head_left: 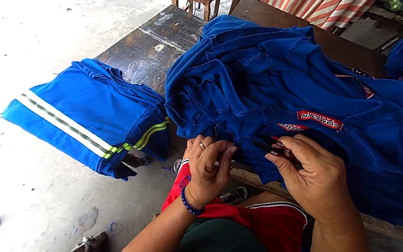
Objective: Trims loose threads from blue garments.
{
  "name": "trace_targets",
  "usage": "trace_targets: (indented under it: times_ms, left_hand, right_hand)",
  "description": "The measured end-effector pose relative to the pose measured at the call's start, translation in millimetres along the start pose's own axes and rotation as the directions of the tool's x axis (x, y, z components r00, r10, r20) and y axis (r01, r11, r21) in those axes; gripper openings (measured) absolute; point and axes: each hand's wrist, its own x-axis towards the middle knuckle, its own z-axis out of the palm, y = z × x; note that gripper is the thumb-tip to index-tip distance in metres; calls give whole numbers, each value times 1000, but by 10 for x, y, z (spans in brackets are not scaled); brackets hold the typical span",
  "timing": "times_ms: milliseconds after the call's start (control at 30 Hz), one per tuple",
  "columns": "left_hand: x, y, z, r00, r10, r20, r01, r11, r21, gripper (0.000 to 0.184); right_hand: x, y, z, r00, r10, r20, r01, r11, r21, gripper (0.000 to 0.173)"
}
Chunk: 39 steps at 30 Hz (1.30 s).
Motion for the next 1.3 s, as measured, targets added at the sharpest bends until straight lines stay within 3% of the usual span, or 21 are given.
trace_targets:
  times_ms: [267, 567, 700, 767, 833, 933, 1000, 1067, 1167, 1300]
  left_hand:
    - [19, 72, -52, 999, 41, -5, -40, 998, 40, 12]
    - [24, 104, -22, 997, 75, 20, -76, 993, 85, 13]
    - [-42, 65, -154, 988, 72, 137, -71, 997, -14, 20]
    - [-176, -30, -344, 986, -15, 168, 13, 1000, 15, 32]
    - [-359, -170, -562, 981, -177, 84, 165, 977, 136, 39]
    - [-494, -321, -799, 954, -297, -30, 294, 918, 267, 17]
    - [-458, -320, -821, 974, -224, -35, 224, 926, 304, 23]
    - [-328, -263, -746, 997, -82, -7, 81, 955, 285, 16]
    - [-74, -99, -537, 993, 86, 76, -102, 968, 231, 11]
    - [233, 52, -276, 939, 216, 268, -278, 934, 224, 12]
  right_hand:
    - [101, -187, 2, 989, -123, 88, 143, 950, -277, 31]
    - [179, -293, 99, 983, -152, 102, 179, 913, -368, 29]
    - [140, -189, 28, 995, -78, 57, 90, 964, -249, 32]
    - [74, -65, -100, 1000, -13, -4, 12, 993, -114, 29]
    - [-42, 64, -229, 997, 40, -58, -38, 999, 36, 29]
    - [-247, 211, -352, 988, 84, -130, -70, 991, 110, 28]
    - [-355, 242, -395, 987, 71, -146, -69, 997, 20, 33]
    - [-435, 210, -429, 991, 49, -125, -68, 986, -152, 37]
    - [-475, 175, -431, 996, 12, -93, -46, 926, -376, 26]
    - [-517, 183, -432, 989, 21, -145, -74, 926, -371, 20]
